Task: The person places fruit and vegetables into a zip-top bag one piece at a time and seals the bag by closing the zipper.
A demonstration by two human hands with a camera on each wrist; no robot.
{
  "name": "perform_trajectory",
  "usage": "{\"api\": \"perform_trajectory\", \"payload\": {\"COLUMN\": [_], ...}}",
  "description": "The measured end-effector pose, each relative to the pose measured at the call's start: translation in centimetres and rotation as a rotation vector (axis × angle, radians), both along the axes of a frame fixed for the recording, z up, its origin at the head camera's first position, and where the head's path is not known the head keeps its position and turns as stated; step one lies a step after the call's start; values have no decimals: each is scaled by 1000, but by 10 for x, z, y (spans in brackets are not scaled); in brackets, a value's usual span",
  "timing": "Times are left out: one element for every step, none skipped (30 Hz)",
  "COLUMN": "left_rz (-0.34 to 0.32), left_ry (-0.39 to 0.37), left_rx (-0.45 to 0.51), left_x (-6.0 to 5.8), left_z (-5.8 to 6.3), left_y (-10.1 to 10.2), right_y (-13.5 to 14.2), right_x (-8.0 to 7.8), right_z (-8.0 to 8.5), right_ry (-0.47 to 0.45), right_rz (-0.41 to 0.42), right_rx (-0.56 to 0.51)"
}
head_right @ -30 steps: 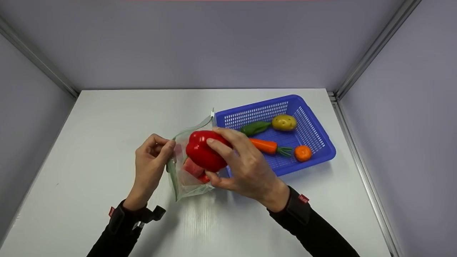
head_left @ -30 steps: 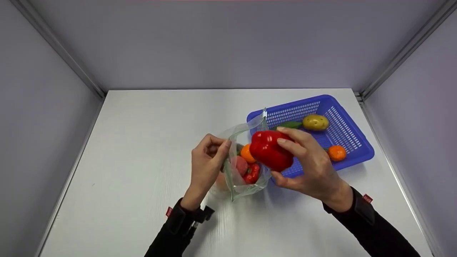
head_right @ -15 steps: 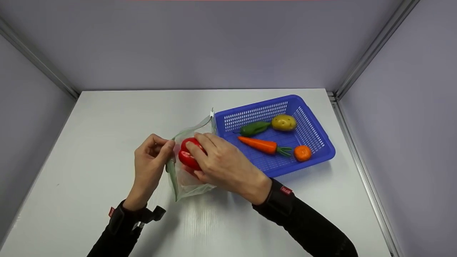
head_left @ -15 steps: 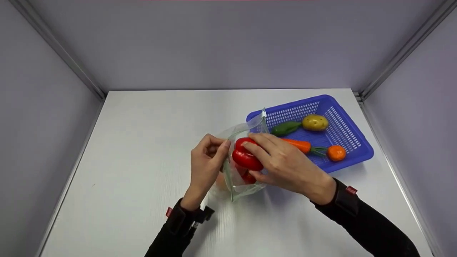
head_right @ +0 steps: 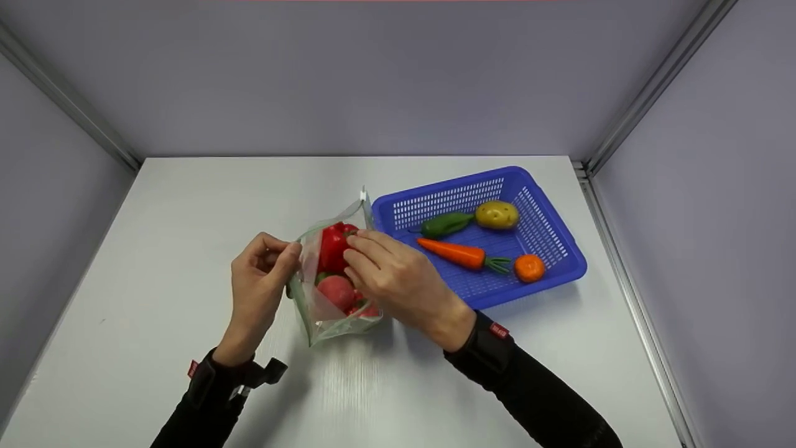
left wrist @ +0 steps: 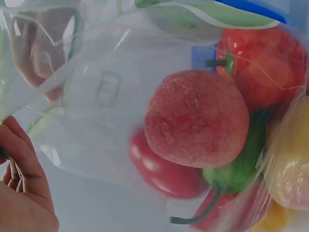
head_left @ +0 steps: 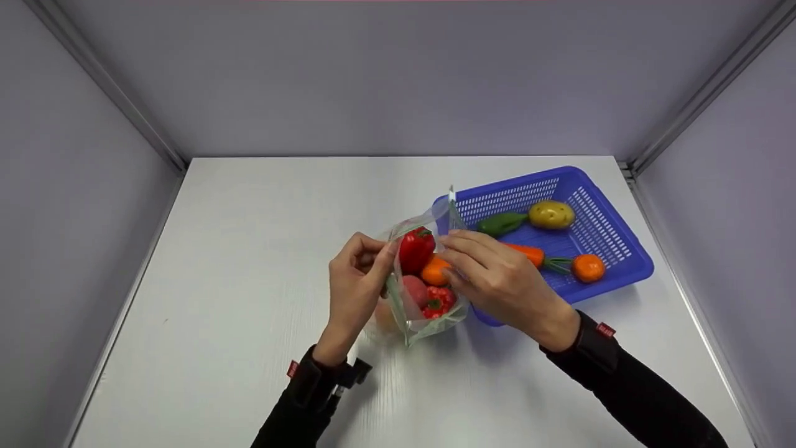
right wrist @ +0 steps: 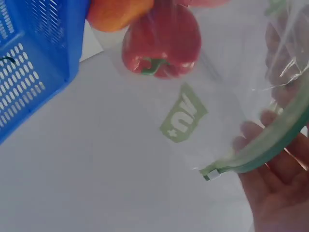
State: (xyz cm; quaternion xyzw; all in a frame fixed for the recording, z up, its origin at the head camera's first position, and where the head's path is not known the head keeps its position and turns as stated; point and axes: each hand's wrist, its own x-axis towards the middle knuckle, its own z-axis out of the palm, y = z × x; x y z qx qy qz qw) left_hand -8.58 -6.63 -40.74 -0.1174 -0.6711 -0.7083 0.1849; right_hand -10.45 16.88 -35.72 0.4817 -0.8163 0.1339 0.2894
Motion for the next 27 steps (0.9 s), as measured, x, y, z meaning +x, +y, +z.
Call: {"api": "perform_trajectory", "payload": {"left_rz": [-2,-6,-14,-24,-34,-43,-50,-56,-61,-67,-71,-75,-77,-79,-74,-64,-52,-37,-23,-9,5,16,23,33,43,52,60], "left_ry": [-2,-5,-12,-21,-35,-54,-74,-94,-111,-126,-136,-139,-136,-129,-117,-105,-92,-81,-67,-53,-39,-25,-12,4,19,32,43], "left_rx": [-1,-3,-6,-9,-14,-25,-43,-64,-91,-121,-154,-184,-208,-224,-235,-238,-231,-219,-203,-185,-168,-148,-127,-109,-94,-78,-66], "left_x": [0,0,0,0,1,1,2,2,2,2,2,2,2,1,-1,-3,-6,-10,-14,-19,-24,-28,-31,-34,-36,-36,-36], "left_z": [0,1,1,1,2,2,2,3,3,3,3,4,5,6,8,10,14,18,23,28,34,41,47,53,59,64,67], "left_y": [-1,-2,-3,-5,-7,-8,-10,-12,-13,-14,-14,-14,-15,-15,-16,-17,-18,-19,-21,-24,-26,-28,-31,-33,-36,-38,-39], "right_y": [4,7,11,15,18,21,23,25,26,27,26,26,24,22,19,17,14,11,8,6,3,1,-1,-2,-3,-3,-3], "right_x": [1,3,4,4,5,4,3,2,0,-2,-4,-6,-9,-12,-16,-20,-25,-29,-34,-39,-43,-47,-49,-51,-52,-51,-50], "right_z": [-2,-3,-4,-5,-5,-6,-5,-5,-5,-5,-5,-5,-4,-3,-2,0,2,5,8,11,15,19,22,25,28,30,31], "right_ry": [9,4,-21,-60,-116,-181,-252,-323,-391,-453,-503,-544,-570,-591,-607,-611,-613,-614,-612,-609,-603,-593,-589,-581,-571,-558,-545], "right_rz": [-22,-54,-97,-147,-200,-254,-305,-345,-374,-390,-395,-393,-387,-377,-365,-353,-343,-333,-325,-315,-306,-295,-280,-261,-242,-220,-202], "right_rx": [-57,-110,-151,-178,-190,-189,-174,-152,-129,-113,-104,-101,-102,-111,-128,-149,-175,-207,-242,-279,-318,-358,-399,-439,-475,-505,-530]}}
